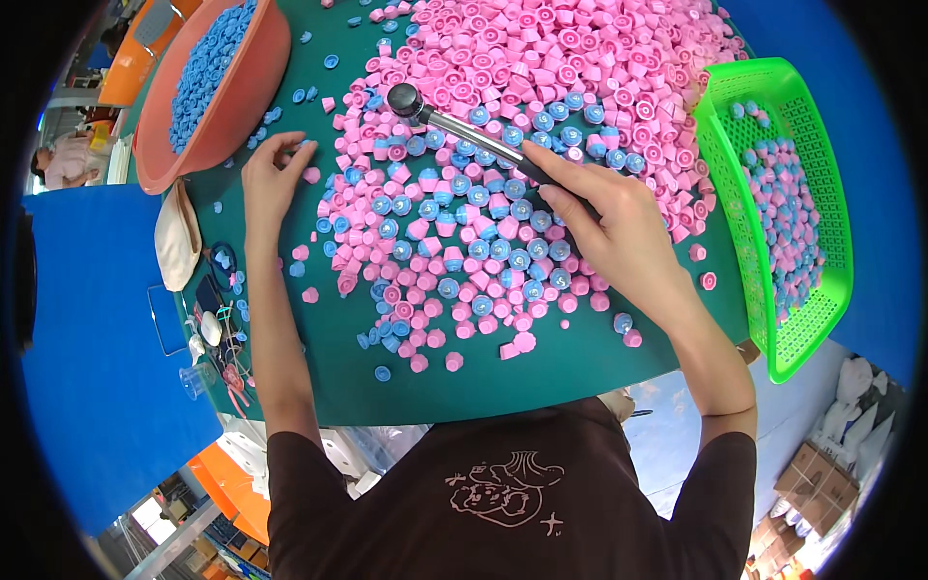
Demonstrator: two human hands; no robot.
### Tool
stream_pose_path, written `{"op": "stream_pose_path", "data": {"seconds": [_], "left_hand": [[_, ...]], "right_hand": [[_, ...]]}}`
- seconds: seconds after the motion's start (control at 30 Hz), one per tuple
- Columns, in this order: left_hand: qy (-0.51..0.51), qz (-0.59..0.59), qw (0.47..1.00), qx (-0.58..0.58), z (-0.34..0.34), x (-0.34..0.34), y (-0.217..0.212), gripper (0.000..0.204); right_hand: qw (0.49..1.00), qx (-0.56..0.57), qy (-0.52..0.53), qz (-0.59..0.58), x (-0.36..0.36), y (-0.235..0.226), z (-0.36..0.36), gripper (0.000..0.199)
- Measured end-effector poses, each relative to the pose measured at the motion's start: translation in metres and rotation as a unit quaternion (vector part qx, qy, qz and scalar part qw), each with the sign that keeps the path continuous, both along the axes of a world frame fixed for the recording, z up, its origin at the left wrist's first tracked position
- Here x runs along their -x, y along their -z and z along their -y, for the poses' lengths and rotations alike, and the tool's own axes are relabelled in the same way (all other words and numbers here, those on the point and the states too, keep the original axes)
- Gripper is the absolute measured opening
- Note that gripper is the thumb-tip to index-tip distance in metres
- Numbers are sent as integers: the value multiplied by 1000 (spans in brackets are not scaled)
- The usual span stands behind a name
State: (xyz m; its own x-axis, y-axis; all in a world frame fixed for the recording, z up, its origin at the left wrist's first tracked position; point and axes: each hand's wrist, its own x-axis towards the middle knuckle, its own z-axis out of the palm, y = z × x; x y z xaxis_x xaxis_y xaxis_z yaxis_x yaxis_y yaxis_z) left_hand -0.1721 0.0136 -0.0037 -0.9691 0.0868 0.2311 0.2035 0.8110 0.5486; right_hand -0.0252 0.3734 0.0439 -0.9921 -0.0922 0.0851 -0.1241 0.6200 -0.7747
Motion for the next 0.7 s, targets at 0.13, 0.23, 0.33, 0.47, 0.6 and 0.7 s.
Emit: {"op": "stream_pose_path", "data": {"seconds": [0.13,0.23,0.33,0.47,0.6,0.7], "left_hand": [[112,66,987,-95,-62,-34,-25,23],[154,105,982,-40,-76,-37,-26,23],[153,80,985,-13,-81,-28,-24,23],[148,85,985,-11,-88,-26,-28,27],[156,110,981,-33,-91,-29,-26,30],[146,94,985,-15,-93,-31,-27,30]], "right_hand": [[999,-17,4,42,-2,-2,-4,41],[1000,-24,-5,-5,-2,2,-3,41],[1000,-15,-8,0,-3,4,-2,41],[1000,-16,1,15,-5,5,-6,41],[1000,-14,-2,15,-7,9,-6,42],[1000,-10,-5,18,-7,8,-6,43]]}}
